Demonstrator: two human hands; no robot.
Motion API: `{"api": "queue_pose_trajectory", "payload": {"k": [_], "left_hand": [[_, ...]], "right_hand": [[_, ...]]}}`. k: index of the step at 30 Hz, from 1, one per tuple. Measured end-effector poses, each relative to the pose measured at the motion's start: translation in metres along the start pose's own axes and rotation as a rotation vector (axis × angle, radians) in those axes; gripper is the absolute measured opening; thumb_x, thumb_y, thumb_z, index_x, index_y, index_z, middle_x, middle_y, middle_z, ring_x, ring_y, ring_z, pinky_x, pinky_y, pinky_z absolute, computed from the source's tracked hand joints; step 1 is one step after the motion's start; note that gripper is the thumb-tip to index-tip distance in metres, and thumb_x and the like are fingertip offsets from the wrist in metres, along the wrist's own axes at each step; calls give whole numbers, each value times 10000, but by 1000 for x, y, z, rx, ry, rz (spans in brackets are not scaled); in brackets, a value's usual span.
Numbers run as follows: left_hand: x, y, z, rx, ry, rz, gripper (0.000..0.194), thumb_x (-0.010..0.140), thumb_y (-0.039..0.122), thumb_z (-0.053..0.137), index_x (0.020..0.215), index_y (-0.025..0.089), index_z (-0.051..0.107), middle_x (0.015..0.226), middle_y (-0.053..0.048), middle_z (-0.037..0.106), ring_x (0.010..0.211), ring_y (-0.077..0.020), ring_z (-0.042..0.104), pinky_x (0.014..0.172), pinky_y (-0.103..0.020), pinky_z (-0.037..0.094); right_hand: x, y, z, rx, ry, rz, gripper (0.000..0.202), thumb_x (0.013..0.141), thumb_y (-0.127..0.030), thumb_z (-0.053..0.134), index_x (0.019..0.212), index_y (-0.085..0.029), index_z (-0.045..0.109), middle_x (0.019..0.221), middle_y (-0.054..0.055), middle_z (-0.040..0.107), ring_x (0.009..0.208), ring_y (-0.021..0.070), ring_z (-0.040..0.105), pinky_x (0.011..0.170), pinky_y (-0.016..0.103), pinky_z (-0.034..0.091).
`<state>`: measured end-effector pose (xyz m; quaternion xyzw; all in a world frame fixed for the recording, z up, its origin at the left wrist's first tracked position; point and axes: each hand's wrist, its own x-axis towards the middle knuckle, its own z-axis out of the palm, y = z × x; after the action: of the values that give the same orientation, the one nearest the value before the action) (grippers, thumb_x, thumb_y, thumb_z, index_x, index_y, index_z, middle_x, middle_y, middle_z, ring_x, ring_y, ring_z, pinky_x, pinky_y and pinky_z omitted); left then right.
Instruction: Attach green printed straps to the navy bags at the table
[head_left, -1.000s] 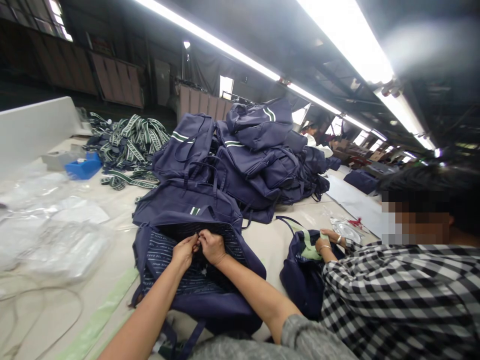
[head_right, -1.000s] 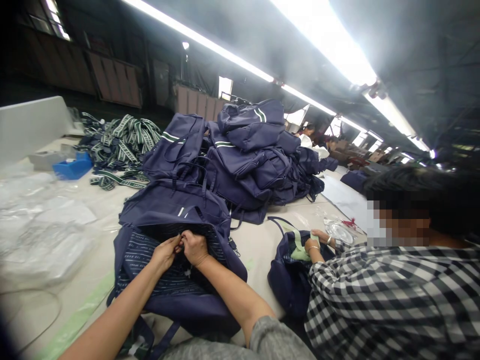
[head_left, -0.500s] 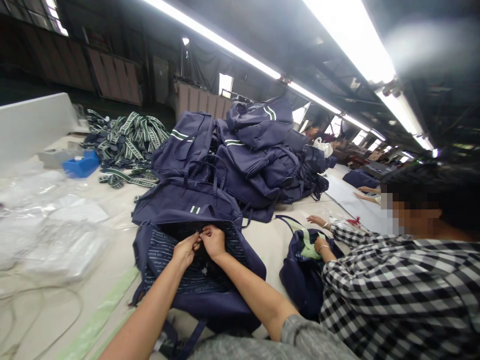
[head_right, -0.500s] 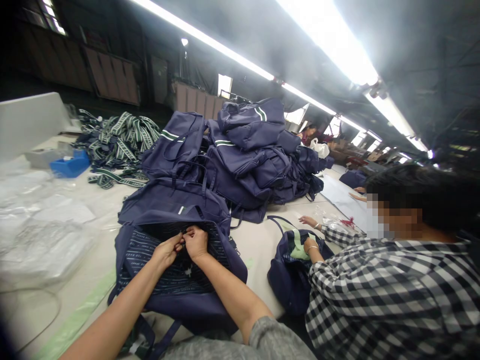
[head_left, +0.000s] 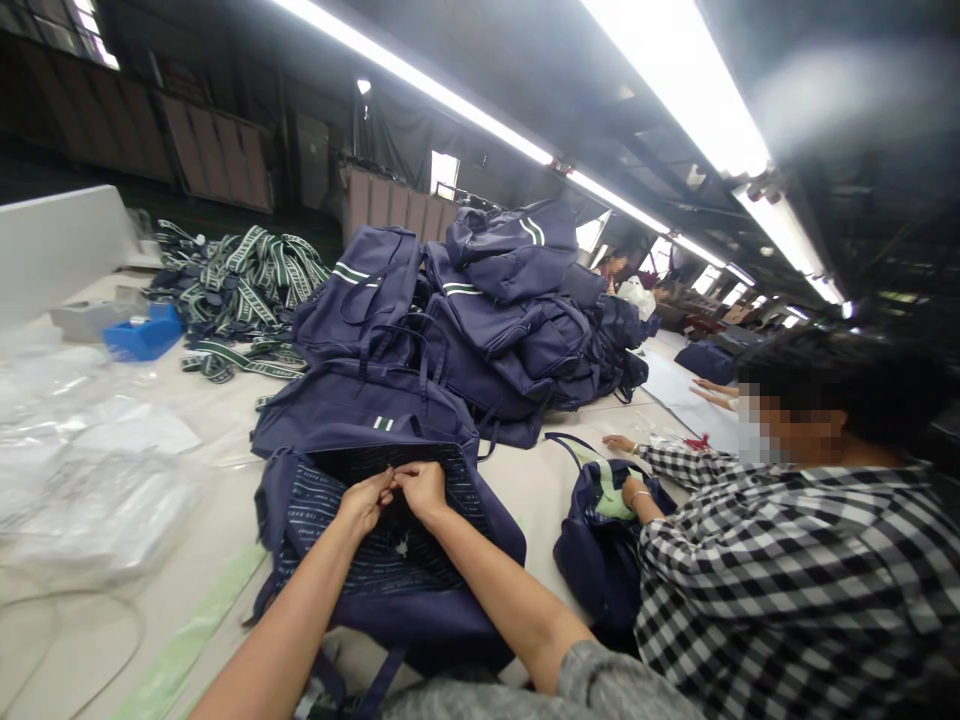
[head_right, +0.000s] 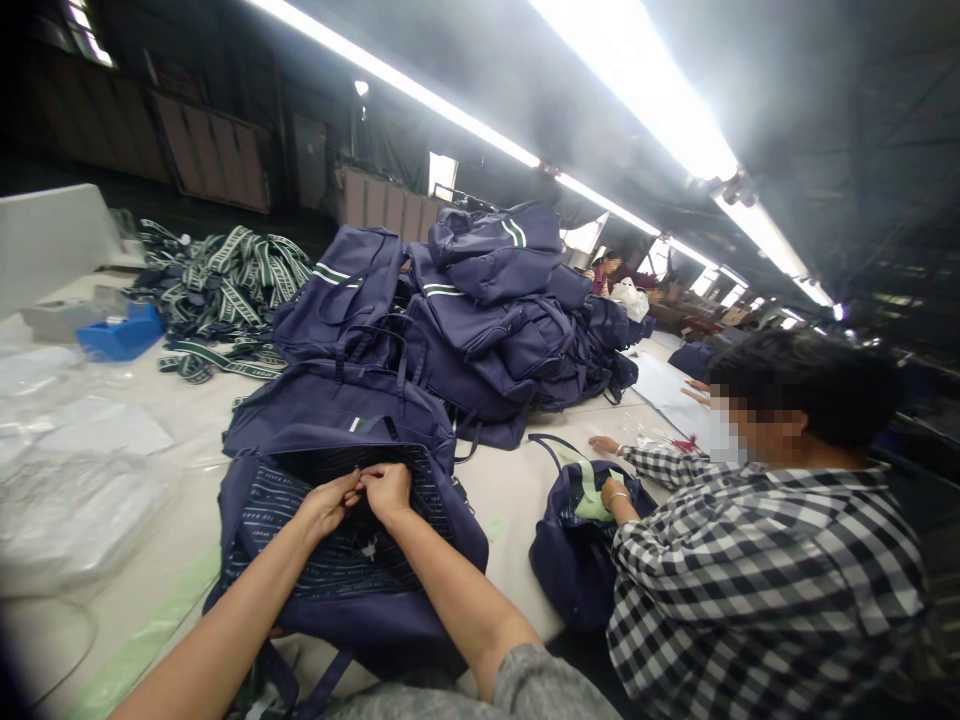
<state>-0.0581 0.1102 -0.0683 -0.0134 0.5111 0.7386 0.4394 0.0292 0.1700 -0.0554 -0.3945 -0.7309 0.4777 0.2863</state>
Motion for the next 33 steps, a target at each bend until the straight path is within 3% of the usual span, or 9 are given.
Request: {"api": "queue_pose_trajectory", "payload": {"k": [4,9,15,23,27,30,33], "left_hand": [[5,-3,-2,21,-1,18,240,581,157,827,558,73,604,478,-31,535,418,-52,388,382,-177,259],[4,-4,-8,50,-48,24,287,549,201,847,538,84,585,481,-17,519,424,-49,383,392,-181,255],[3,-2,-16,97,-107,41,272,514,206,856,607,61,645,554,-52,570,464,-62,422,402,-181,256],[8,-9,-19,208,-50,159,472,367,387,893,634,67,671,528,-50,577,451,-81,445,409,-208,287],[3,-11,-20,284,-10,239,553,380,505,855,700,83,695,510,-31,581,421,-81,415,415,-229,308],[-4,-11,-23,335,13,299,585,436,556,806,769,84,714,558,-39,616,449,-95,438,445,-243,338],[-11,-9,-27,399,37,346,560,490,551,761,804,88,730,589,-49,641,492,-128,490,498,-268,393]], "right_hand": [[-2,-7,-3,-86,6,-11,186,734,-154,620,776,-230,785,765,22,757,758,186,716,703,240,520],[3,-14,-3,-265,19,2,156,741,-199,625,685,-220,769,613,35,714,641,199,695,607,243,484],[16,-7,3,-105,-72,92,197,738,-221,619,566,-179,706,502,13,647,483,155,620,507,220,453],[21,1,20,-54,59,141,177,680,-200,600,523,-164,673,470,30,633,462,171,621,443,216,443],[12,0,27,-37,148,158,142,680,-213,603,600,-149,700,556,63,683,547,195,665,467,219,453],[-1,-3,29,-25,191,101,135,704,-217,606,697,-143,720,633,74,712,606,198,684,525,224,477],[-13,-8,29,-116,212,-53,135,746,-208,591,754,-159,715,690,62,724,628,181,679,584,225,484]]}}
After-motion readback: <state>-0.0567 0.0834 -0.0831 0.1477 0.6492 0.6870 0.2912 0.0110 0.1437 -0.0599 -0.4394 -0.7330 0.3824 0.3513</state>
